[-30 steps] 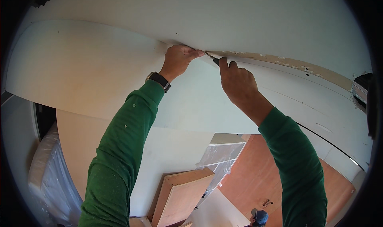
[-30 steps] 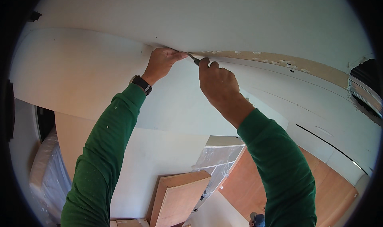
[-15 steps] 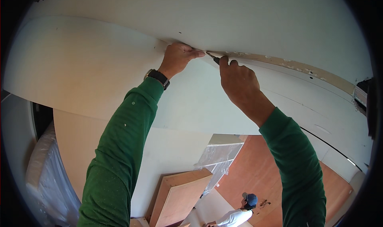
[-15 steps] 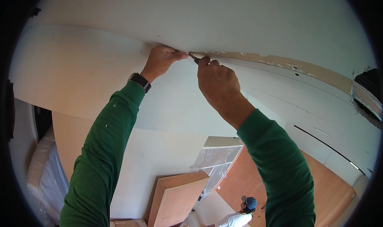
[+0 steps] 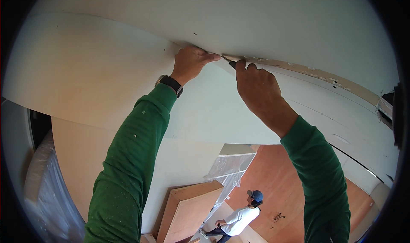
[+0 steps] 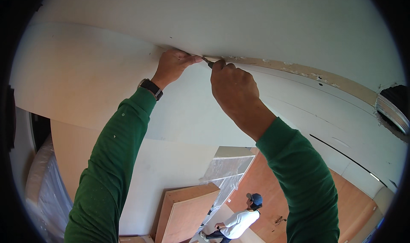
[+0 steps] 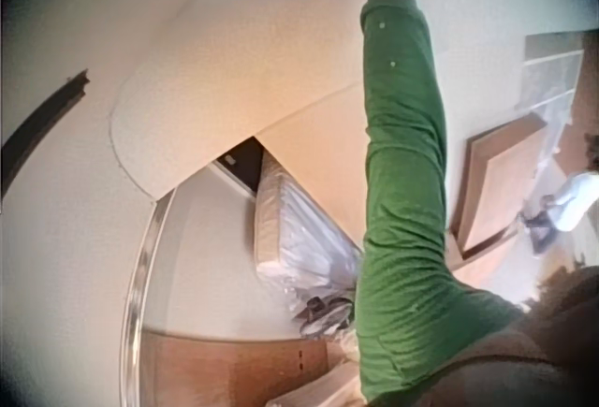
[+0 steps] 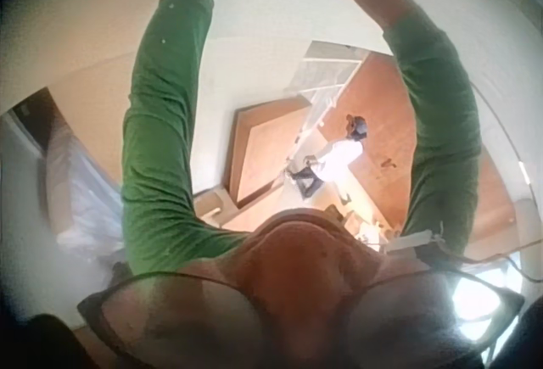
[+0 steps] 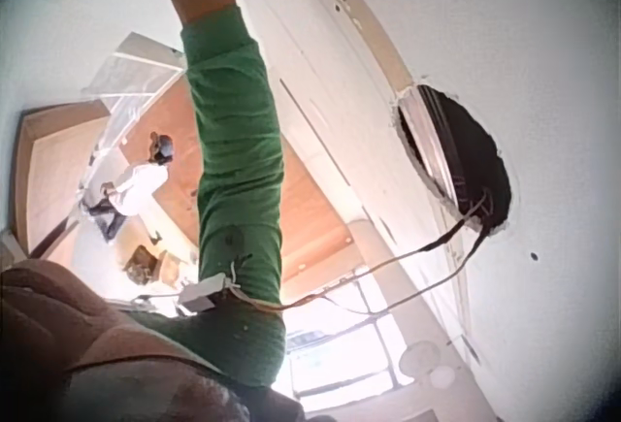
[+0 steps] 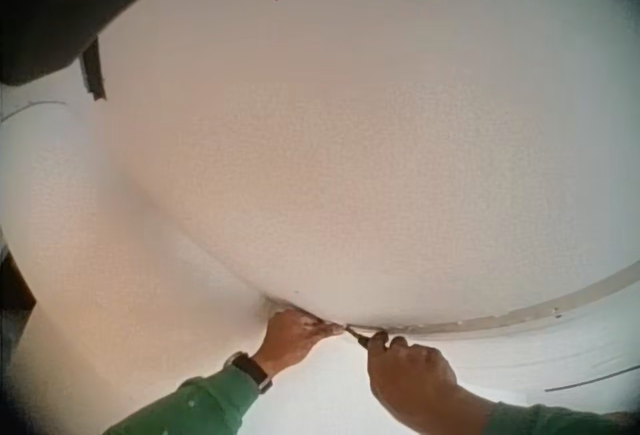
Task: The person trims the edge of a drywall opening in the ceiling with a utility knife and سپس connects a circular LED panel light to the wiring.
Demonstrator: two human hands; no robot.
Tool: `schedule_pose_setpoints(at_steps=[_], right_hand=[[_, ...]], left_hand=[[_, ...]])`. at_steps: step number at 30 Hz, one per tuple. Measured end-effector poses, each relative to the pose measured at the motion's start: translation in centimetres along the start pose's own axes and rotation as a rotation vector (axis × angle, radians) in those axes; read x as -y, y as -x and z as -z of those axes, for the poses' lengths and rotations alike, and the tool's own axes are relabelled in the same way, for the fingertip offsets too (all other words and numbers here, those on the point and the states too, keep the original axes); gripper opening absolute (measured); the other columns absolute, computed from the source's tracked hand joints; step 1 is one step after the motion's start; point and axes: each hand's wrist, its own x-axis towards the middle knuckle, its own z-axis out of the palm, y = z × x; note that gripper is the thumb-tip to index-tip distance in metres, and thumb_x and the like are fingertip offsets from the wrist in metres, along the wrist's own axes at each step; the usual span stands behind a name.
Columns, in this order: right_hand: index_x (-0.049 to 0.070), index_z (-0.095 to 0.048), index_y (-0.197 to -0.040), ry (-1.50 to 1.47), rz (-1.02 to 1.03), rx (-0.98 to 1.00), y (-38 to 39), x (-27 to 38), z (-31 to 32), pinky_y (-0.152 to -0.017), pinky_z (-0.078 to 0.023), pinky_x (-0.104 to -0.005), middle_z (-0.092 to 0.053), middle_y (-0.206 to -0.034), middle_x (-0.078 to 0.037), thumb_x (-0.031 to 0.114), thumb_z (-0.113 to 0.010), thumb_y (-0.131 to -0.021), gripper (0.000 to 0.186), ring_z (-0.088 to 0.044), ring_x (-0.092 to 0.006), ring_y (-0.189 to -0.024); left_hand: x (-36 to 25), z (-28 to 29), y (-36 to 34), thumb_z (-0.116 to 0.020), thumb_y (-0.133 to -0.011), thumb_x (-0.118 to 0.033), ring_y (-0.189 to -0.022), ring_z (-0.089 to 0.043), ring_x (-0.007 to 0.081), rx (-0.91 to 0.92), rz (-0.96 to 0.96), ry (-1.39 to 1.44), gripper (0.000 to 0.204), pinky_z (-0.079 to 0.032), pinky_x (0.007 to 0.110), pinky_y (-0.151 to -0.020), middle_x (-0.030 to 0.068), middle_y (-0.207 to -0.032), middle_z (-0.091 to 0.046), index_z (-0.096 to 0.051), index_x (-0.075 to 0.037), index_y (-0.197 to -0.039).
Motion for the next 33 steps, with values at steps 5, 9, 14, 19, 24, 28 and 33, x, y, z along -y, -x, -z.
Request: schedule_pose_setpoints(at_steps=[5, 9, 14, 19, 24, 28, 33], right_hand=[[-0.004, -0.065, -0.099, 0.011, -0.046, 0.008, -0.2, 0.7, -0.2, -0.049, -0.059, -0.0279, -0.068, -0.069, -0.009, 0.009, -0.066, -0.089, 0.017, -0.072, -0.0174, -0.058], [-0.001, -0.064, -0.091, -0.187, -0.079, 0.076, -1.2, -0.1, -0.4, -0.047, -0.058, -0.0286, -0.069, -0.071, -0.01, 0.01, -0.066, -0.089, 0.011, -0.072, -0.0183, -0.058], [-0.002, -0.064, -0.091, -0.115, -0.051, 0.069, -1.3, 1.1, -0.2, -0.051, -0.06, -0.0326, -0.071, -0.072, -0.014, 0.008, -0.065, -0.09, 0.011, -0.074, -0.0233, -0.062], [-0.003, -0.065, -0.1, -0.327, -0.151, 0.128, -2.0, -0.2, -1.2, -0.058, -0.062, -0.0345, -0.073, -0.083, -0.015, 0.01, -0.064, -0.092, 0.016, -0.076, -0.0236, -0.07], [-0.003, -0.064, -0.103, -0.315, -0.086, 0.228, -2.4, -0.5, -1.0, -0.064, -0.064, -0.0374, -0.072, -0.094, -0.021, 0.01, -0.061, -0.094, 0.016, -0.076, -0.0279, -0.079], [-0.004, -0.063, -0.104, -0.256, -0.094, 0.268, -1.5, 0.1, 0.0, -0.07, -0.064, -0.0415, -0.072, -0.1, -0.023, 0.009, -0.057, -0.096, 0.016, -0.076, -0.0326, -0.087], [-0.003, -0.064, -0.104, -0.474, -0.17, 0.27, -2.0, -0.8, -0.3, -0.073, -0.064, -0.0412, -0.072, -0.1, -0.021, 0.008, -0.057, -0.096, 0.015, -0.076, -0.0326, -0.09]], left_hand=[[-0.2, -0.2, 0.2, -0.082, -0.088, -0.033, -0.086, -0.069, 0.0137, -0.007, -0.017, 0.015, 0.031, -0.054, 0.028, -0.082, 0.0072, -0.091, -0.078, -0.081, -0.003, -0.097], [0.2, -0.4, -0.3, -0.081, -0.088, -0.028, -0.085, -0.069, 0.0139, -0.025, -0.036, 0.024, 0.026, -0.054, 0.028, -0.081, 0.0072, -0.091, -0.078, -0.081, -0.003, -0.097], [0.8, -0.5, -0.1, -0.08, -0.088, -0.024, -0.081, -0.068, 0.014, -0.049, -0.03, 0.06, 0.023, -0.055, 0.029, -0.08, 0.007, -0.089, -0.078, -0.081, -0.003, -0.098], [1.0, -1.0, -0.5, -0.082, -0.086, -0.044, -0.07, -0.065, 0.0138, -0.057, -0.065, 0.087, 0.037, -0.051, 0.029, -0.071, 0.0039, -0.079, -0.076, -0.082, -0.008, -0.092], [0.9, -0.8, 0.0, -0.082, -0.087, -0.038, -0.078, -0.07, 0.0145, -0.055, -0.08, 0.137, 0.032, -0.054, 0.029, -0.078, 0.0068, -0.088, -0.079, -0.082, -0.007, -0.095], [0.5, -0.5, 0.0, -0.079, -0.089, -0.031, -0.085, -0.072, 0.0165, -0.049, -0.067, 0.146, 0.027, -0.055, 0.03, -0.083, 0.0071, -0.091, -0.079, -0.081, -0.004, -0.095], [-1.5, 0.1, 0.6, -0.071, -0.096, -0.032, -0.11, -0.066, 0.0187, 0.136, 0.165, 0.325, 0.031, -0.043, 0.043, -0.104, 0.0079, -0.107, -0.077, -0.076, -0.004, -0.108]])
